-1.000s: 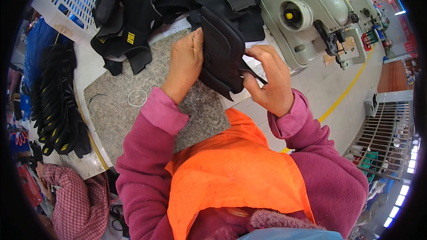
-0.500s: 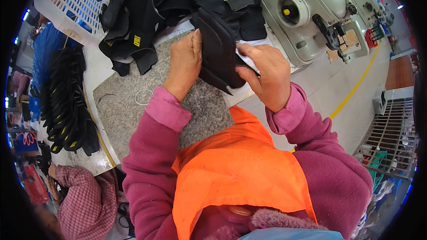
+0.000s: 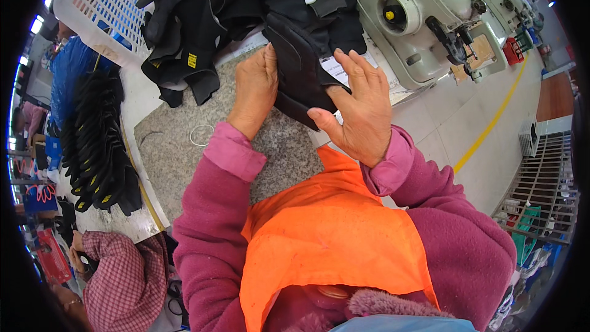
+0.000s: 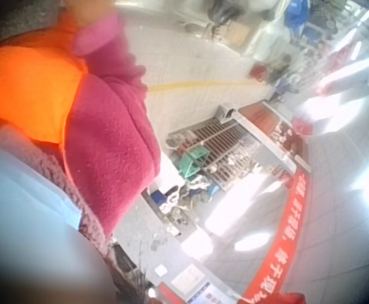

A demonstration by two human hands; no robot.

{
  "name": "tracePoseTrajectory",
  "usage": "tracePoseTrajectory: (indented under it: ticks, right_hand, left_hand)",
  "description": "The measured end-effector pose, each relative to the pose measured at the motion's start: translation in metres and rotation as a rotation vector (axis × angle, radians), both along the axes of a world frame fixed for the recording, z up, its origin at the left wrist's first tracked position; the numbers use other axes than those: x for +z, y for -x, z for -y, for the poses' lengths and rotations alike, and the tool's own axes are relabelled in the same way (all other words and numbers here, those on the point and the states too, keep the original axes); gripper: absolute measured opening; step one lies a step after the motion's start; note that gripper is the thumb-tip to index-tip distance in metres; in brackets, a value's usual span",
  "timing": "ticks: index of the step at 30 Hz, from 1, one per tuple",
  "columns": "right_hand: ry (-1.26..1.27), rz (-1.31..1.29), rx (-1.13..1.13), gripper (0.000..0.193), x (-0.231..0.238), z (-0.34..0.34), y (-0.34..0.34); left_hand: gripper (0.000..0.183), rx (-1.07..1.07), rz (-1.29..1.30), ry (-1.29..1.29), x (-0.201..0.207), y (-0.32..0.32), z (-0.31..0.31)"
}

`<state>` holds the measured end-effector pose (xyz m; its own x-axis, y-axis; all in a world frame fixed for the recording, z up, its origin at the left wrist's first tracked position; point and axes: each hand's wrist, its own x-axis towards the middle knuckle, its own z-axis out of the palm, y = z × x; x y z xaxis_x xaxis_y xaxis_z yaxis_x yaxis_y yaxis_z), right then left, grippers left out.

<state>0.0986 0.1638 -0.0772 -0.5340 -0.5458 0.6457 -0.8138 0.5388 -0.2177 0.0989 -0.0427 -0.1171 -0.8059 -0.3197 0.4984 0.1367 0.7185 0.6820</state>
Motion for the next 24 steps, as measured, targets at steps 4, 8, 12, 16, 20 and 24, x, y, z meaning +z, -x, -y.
tracePoseTrajectory:
  ticks: [4,8,12,16,20,24]
  right_hand:
    - [0.154,0.093,0.12,0.026,-0.009,0.007,0.009]
    - [0.15,0.024,0.158,0.019,-0.017,0.013,0.009]
    - [0.164,-0.11,0.157,0.017,-0.01,0.013,0.009]
    - [0.179,-0.125,0.138,0.017,0.0,0.011,0.022]
    - [0.118,-0.05,0.159,0.017,-0.007,0.026,0.024]
    - [0.184,-0.079,0.235,0.018,-0.005,0.024,0.023]
  left_hand:
    - [0.038,-0.017,-0.04,0.009,-0.002,0.001,0.001]
    - [0.039,-0.009,-0.082,-0.014,-0.004,0.002,-0.001]
    - [0.041,0.012,-0.025,-0.112,-0.005,0.008,-0.004]
    - [0.041,-0.042,-0.096,-0.135,-0.008,0.02,0.004]
    - [0.041,-0.044,-0.186,-0.067,-0.024,0.025,0.006]
    - [0.045,-0.038,-0.118,-0.209,-0.037,0.018,-0.002]
